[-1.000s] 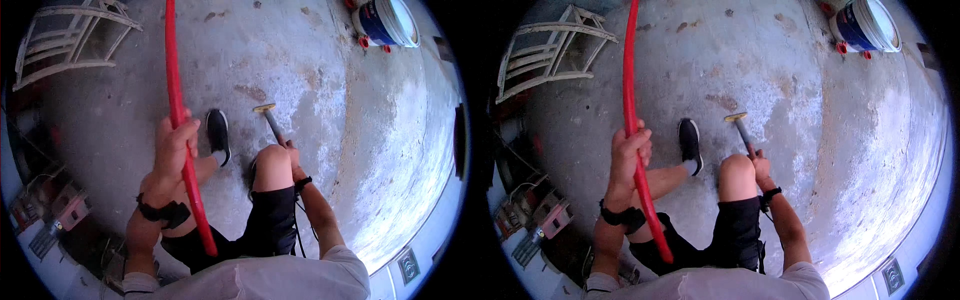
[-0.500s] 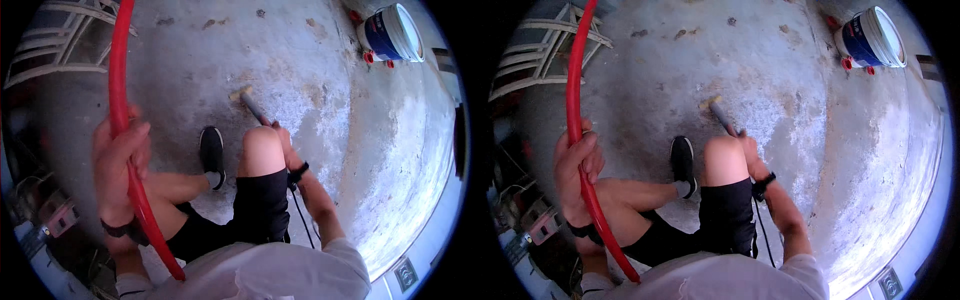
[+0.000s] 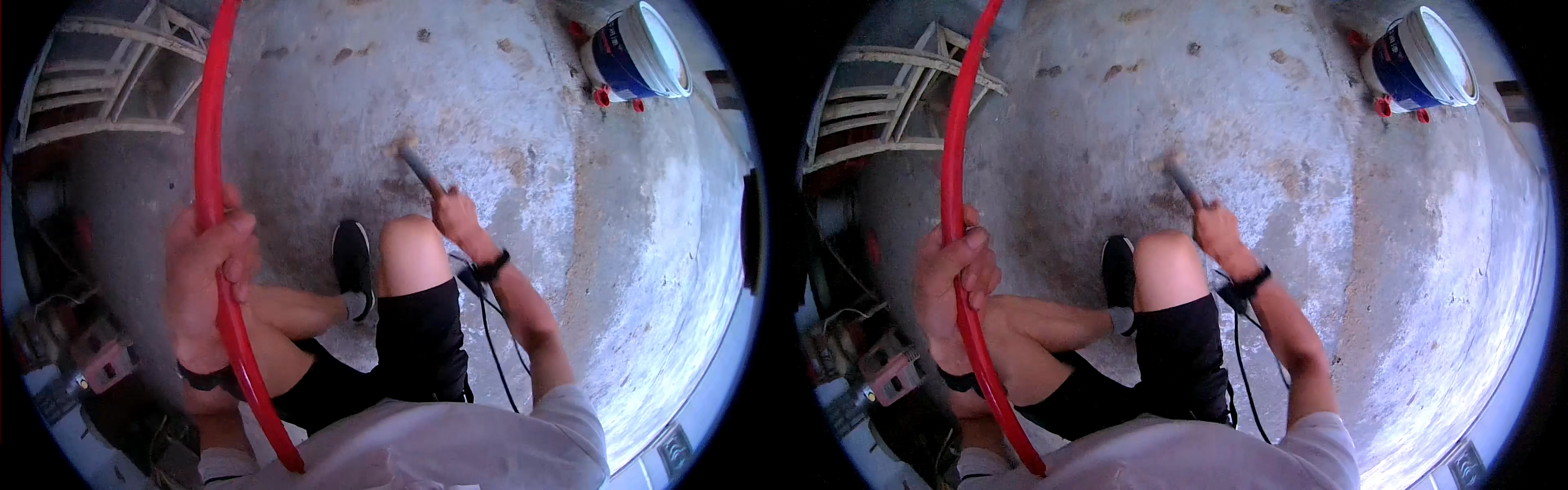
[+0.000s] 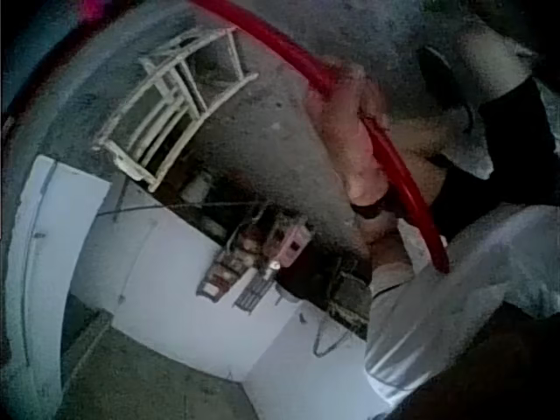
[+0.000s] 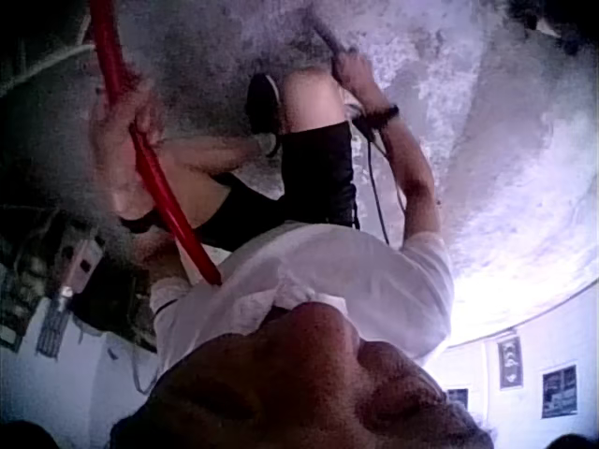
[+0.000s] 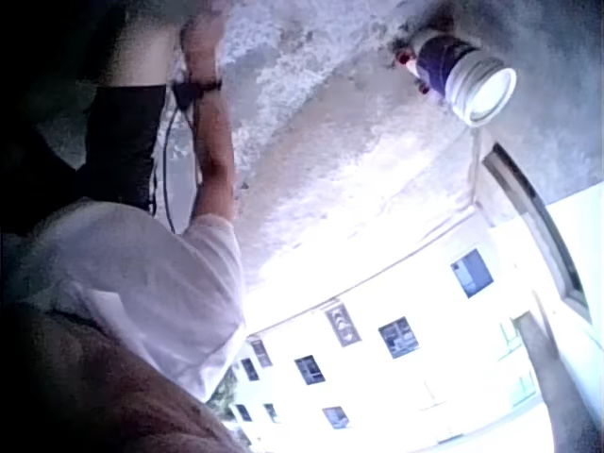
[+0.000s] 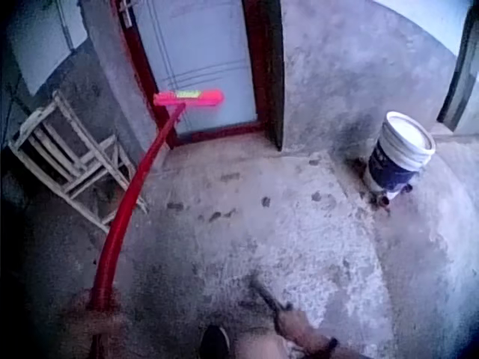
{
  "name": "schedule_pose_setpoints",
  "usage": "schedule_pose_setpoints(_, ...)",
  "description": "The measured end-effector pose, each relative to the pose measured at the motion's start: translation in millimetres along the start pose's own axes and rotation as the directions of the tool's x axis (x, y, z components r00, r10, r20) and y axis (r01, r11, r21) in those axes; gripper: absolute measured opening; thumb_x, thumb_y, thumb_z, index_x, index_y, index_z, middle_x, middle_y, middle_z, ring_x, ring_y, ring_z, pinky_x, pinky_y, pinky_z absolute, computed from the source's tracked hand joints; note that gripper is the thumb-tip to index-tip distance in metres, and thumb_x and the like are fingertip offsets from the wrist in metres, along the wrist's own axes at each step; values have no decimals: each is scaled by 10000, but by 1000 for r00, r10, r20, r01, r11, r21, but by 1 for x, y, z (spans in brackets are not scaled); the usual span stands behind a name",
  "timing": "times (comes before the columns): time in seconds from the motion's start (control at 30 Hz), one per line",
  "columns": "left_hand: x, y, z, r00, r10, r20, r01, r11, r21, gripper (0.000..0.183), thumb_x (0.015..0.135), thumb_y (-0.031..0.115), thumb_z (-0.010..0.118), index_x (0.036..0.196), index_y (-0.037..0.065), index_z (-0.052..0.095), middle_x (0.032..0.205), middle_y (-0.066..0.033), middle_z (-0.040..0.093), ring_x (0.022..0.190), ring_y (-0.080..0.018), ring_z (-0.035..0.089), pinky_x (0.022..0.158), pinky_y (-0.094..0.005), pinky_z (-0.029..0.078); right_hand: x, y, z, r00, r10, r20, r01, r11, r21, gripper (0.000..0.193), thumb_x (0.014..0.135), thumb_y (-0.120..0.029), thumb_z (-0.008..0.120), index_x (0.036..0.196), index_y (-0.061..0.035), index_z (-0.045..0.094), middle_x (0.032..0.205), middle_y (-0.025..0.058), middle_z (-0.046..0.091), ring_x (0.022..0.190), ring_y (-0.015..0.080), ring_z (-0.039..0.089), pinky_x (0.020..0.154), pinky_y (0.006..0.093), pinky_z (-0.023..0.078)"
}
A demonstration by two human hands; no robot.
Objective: Scraping the floor and the base of a wall using a small hand tool.
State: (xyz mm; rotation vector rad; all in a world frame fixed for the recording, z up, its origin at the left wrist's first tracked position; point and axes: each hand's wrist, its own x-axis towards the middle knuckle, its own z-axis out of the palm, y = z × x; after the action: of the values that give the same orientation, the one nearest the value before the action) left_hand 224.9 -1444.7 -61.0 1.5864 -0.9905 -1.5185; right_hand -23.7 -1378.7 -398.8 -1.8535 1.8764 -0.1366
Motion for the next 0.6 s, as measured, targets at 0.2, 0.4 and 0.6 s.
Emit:
schedule_pose_setpoints(0.2,5,2,8,1000,-13,0,13,999,-48,218,848,160,583,1027,59,510,543,61,399,366,-23,351,364,-143,298,-86,33,-15,954,298,-21,-297,954,46,492,836,-162,541,1307,-185,403,809,251,571,652,422,595,579,510,489)
schedule_pose_setpoints(0.4,18,1,11,995,20,97,-12,997,-82,204,861,179,583,1021,68,523,544,72,387,383,-9,339,361,-133,276,-126,100,-12,796,543,-268,-506,839,199,441,846,-184,535,1270,-93,452,753,255,573,644,418,583,564,509,469)
schedule_pose_setpoints(0.6,34,-4,21,997,0,76,12,987,-160,161,870,161,572,1001,75,533,541,73,381,396,-10,327,372,-158,262,-157,105,7,792,547,-272,-506,837,208,478,820,-172,558,1277,-88,451,734,263,577,656,425,591,583,513,476)
